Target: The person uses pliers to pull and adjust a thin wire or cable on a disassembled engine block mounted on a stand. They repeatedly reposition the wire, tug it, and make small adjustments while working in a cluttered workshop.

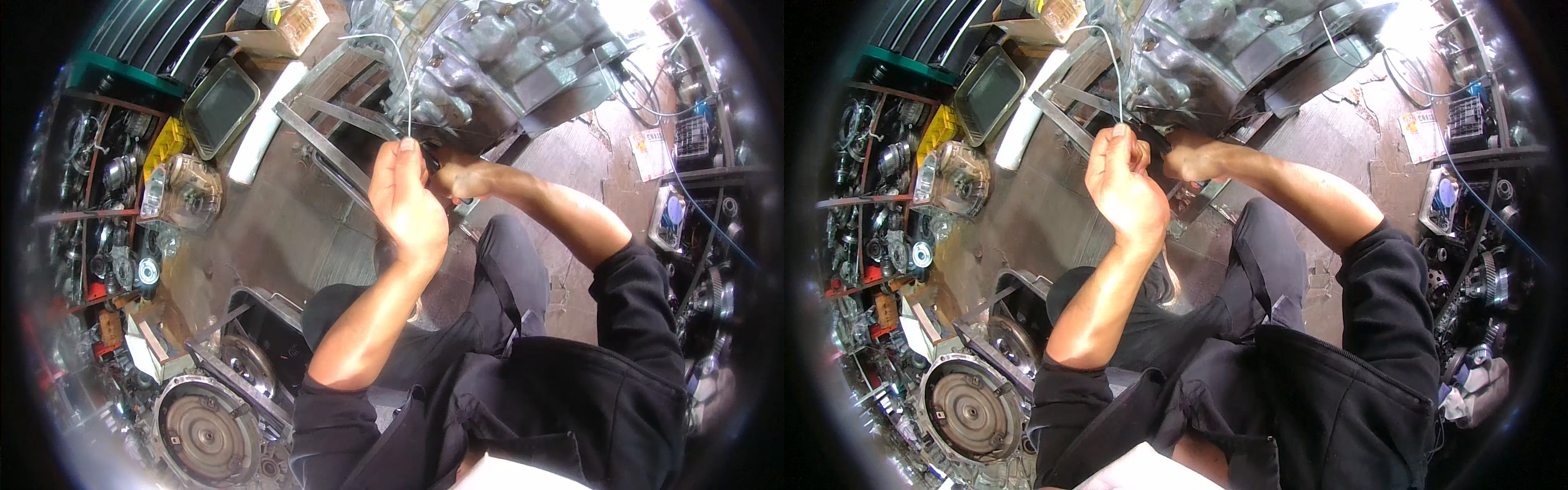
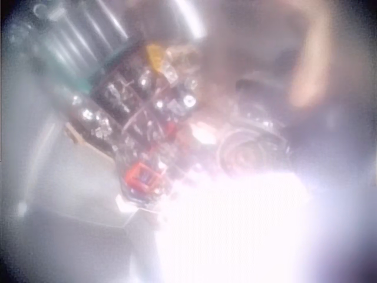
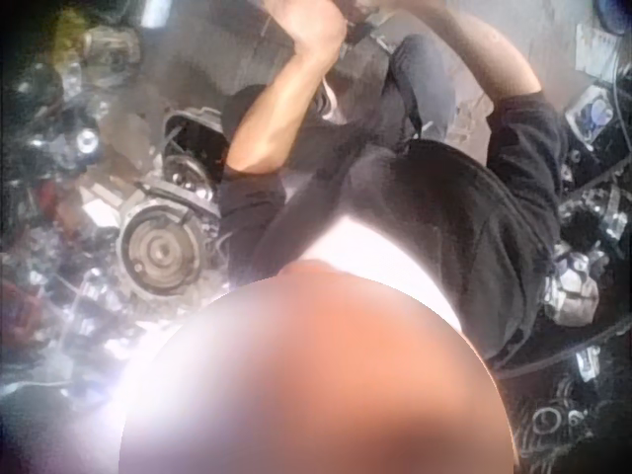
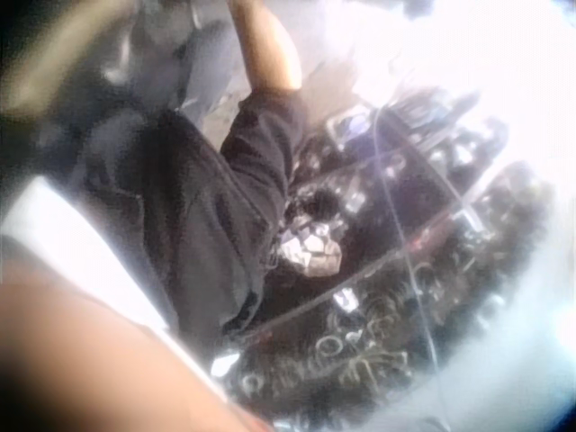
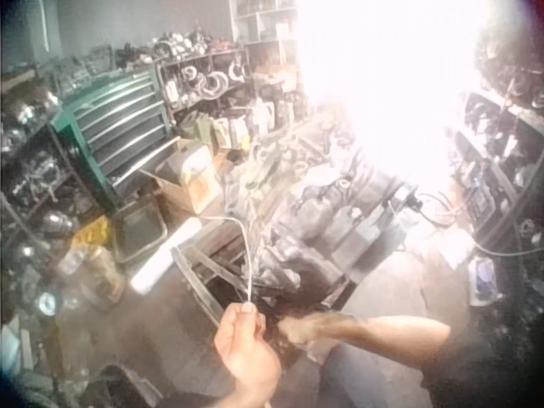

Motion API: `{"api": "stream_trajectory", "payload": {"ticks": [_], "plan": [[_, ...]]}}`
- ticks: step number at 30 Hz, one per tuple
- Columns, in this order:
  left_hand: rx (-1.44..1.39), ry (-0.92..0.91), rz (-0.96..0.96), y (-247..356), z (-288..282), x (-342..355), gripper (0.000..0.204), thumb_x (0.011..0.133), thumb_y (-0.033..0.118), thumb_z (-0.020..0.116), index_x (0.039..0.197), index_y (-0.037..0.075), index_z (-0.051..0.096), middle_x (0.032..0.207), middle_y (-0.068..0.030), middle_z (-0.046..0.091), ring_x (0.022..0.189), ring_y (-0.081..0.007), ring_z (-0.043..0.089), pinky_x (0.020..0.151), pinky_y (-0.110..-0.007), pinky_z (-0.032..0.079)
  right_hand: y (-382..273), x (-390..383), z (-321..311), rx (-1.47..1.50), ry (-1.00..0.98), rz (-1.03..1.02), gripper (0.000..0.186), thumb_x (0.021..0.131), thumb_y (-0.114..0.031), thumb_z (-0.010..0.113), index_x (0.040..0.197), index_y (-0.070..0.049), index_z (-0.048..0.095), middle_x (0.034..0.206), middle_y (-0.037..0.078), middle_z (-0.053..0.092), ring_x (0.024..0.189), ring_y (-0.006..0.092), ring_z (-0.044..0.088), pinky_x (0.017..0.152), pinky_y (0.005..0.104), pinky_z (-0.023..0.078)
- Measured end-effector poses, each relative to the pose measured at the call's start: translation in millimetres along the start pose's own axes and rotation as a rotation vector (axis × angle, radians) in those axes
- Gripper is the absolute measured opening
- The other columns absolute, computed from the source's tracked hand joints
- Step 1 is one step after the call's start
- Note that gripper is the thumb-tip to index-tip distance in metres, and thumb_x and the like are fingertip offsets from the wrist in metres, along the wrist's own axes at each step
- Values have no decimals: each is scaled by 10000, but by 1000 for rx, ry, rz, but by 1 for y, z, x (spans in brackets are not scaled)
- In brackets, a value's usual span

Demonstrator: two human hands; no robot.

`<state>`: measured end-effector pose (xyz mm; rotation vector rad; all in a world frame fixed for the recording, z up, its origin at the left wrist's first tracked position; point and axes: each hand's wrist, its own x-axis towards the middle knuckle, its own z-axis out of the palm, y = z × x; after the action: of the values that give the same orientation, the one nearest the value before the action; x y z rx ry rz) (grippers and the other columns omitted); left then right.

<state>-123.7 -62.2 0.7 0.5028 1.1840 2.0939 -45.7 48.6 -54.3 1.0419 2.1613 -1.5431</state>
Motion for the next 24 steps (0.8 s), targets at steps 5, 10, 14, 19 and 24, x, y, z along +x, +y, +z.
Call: {"api": "stream_trajectory", "payload": {"ticks": [5,10,14,19,24], "plan": [[84,-23,21,-9,6,-4,269,1009,108,560,754,70,484,678,39,376,610,-59,322,577,-246,268,14,14,-7,53,-65,-45,309,809,-183,587,960,69,686,704,139,685,529,251,630,430,404,457],[86,-21,20,-8,17,-13,245,1012,114,562,778,58,516,691,44,391,618,-55,327,581,-239,273,28,20,-16,56,-87,-205,294,809,-153,597,978,66,695,823,150,687,647,202,633,501,382,470],[69,-20,2,-8,28,-17,248,1019,126,564,783,58,532,698,54,397,624,-49,329,576,-236,277,21,18,-24,53,-152,-119,284,803,-181,658,987,33,693,821,112,665,690,182,596,560,385,469],[272,-28,-36,-18,44,-34,289,1019,131,572,743,87,495,685,69,380,618,-44,330,564,-231,265,26,3,-28,155,-182,-272,324,796,-342,733,915,-48,669,802,44,630,718,154,550,573,362,428],[24,-37,16,-12,36,-33,270,997,92,558,740,80,478,669,35,387,599,-66,341,560,-249,270,29,19,-19,63,-67,-212,324,800,-285,645,865,27,700,814,124,685,663,218,598,509,420,439]]}}
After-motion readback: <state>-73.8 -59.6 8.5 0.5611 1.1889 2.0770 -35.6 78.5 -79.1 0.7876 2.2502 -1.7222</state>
